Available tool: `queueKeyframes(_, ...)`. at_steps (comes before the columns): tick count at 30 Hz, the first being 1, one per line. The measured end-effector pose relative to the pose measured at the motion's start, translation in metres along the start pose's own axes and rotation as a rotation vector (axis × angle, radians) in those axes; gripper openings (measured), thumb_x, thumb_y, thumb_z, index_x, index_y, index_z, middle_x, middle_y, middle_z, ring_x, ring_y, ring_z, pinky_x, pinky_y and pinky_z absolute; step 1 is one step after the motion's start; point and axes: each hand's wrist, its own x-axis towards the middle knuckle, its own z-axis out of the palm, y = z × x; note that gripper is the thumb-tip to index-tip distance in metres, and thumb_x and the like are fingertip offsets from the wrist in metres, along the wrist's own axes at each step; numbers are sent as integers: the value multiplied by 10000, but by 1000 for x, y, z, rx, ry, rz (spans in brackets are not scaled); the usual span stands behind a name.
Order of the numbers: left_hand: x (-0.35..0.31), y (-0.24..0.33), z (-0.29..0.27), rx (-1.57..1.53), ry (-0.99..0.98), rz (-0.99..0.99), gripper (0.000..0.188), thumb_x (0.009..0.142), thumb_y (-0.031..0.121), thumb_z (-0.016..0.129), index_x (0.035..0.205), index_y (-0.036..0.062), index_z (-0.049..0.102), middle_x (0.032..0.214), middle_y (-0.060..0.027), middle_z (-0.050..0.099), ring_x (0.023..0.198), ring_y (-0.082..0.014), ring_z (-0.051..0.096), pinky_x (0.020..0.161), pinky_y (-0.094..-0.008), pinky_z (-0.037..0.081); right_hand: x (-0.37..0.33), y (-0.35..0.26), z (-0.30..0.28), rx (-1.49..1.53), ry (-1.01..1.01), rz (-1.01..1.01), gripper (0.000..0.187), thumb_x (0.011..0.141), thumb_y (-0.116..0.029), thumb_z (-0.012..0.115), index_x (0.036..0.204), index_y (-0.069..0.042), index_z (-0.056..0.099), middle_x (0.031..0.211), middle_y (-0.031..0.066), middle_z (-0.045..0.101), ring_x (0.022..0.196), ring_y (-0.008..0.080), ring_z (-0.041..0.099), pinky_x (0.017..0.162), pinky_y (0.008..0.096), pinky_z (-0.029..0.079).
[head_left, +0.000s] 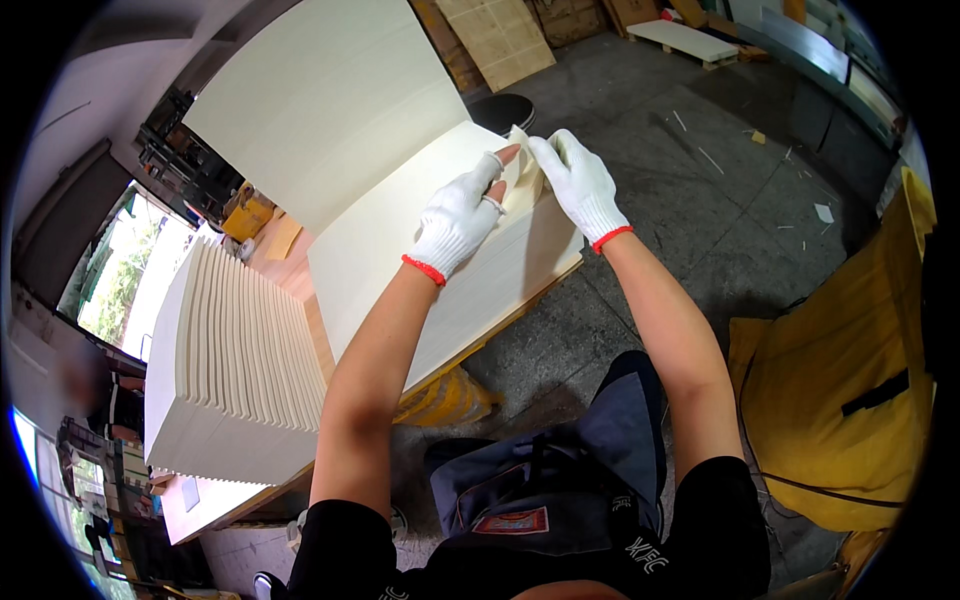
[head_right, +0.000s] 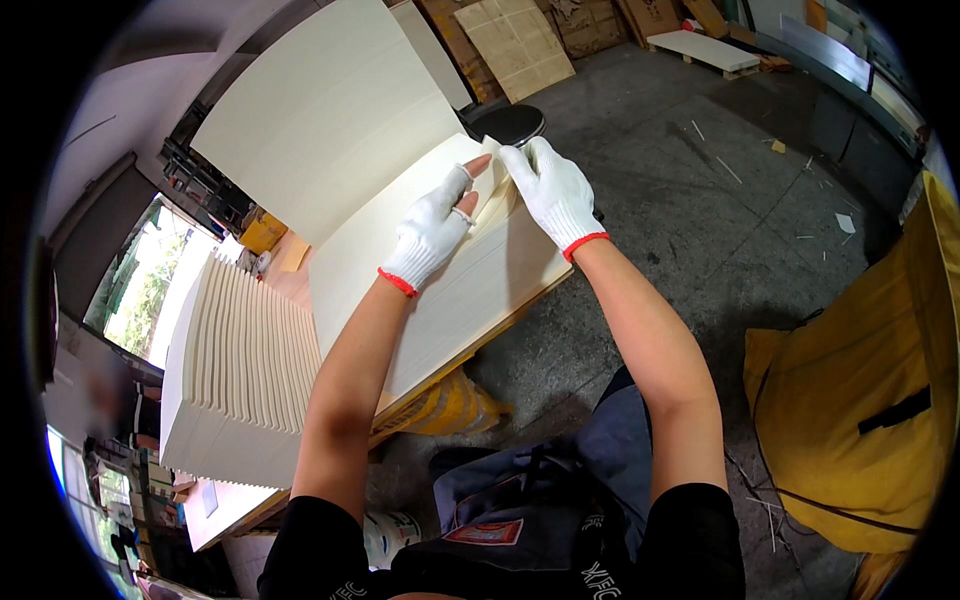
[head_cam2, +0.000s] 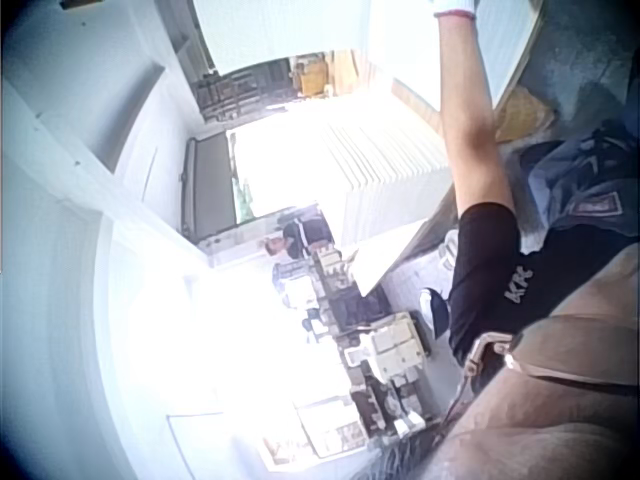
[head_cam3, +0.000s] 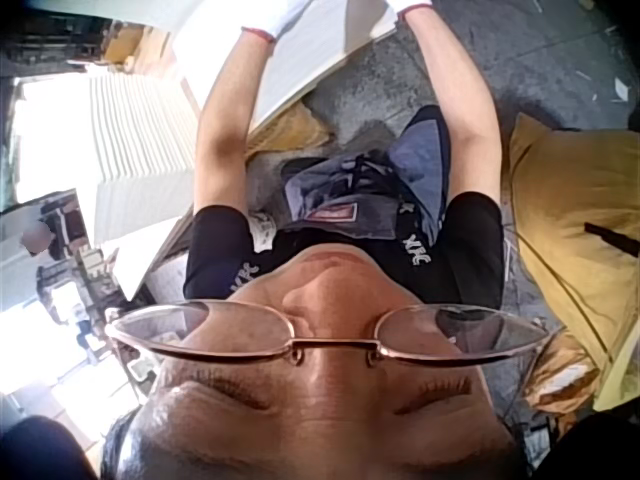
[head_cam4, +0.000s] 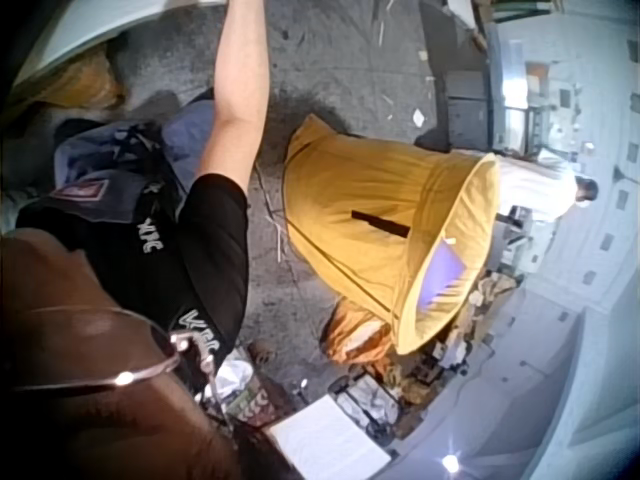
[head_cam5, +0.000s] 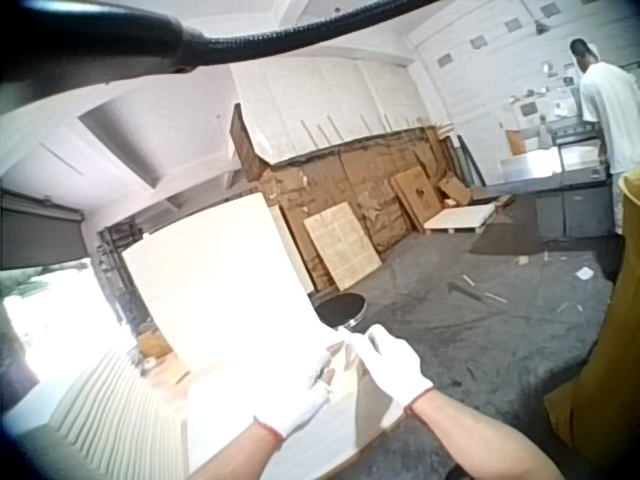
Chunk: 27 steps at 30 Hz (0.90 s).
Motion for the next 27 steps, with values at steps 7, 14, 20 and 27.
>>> queueKeyframes(7, 3, 7, -1, 127, -82, -39, 306, 933, 289, 681, 1206, 151, 674, 1068, -144, 710, 967, -264, 678, 852, -374, 519, 1, 6, 3, -26, 38, -6, 499, 997, -532, 458, 1061, -66, 624, 927, 257, 697, 911, 456, 664, 787, 528, 492)
queueKeyframes(14, 3, 7, -1, 128, -67, -51, 349, 901, 335, 733, 1194, 154, 673, 1049, -131, 715, 932, -254, 685, 836, -381, 525, 1, 5, 2, -29, 26, 9, 499, 995, -535, 461, 1062, -70, 627, 923, 254, 697, 912, 454, 664, 787, 524, 493)
queueKeyframes(20, 0, 14, -5, 36, -81, -70, 297, 959, 262, 632, 1236, 159, 662, 1042, -137, 713, 927, -267, 683, 841, -375, 522, -1, 3, -1, 59, 12, 22, 513, 992, -543, 464, 1046, -57, 622, 915, 254, 696, 905, 451, 668, 782, 521, 494)
queueKeyframes(27, 5, 5, -3, 82, -80, -18, 274, 977, 209, 574, 1231, 146, 654, 1094, -149, 714, 1019, -301, 675, 890, -376, 513, 0, 6, 3, 13, 49, 30, 490, 986, -531, 490, 1021, -61, 621, 907, 222, 693, 889, 412, 665, 779, 482, 489)
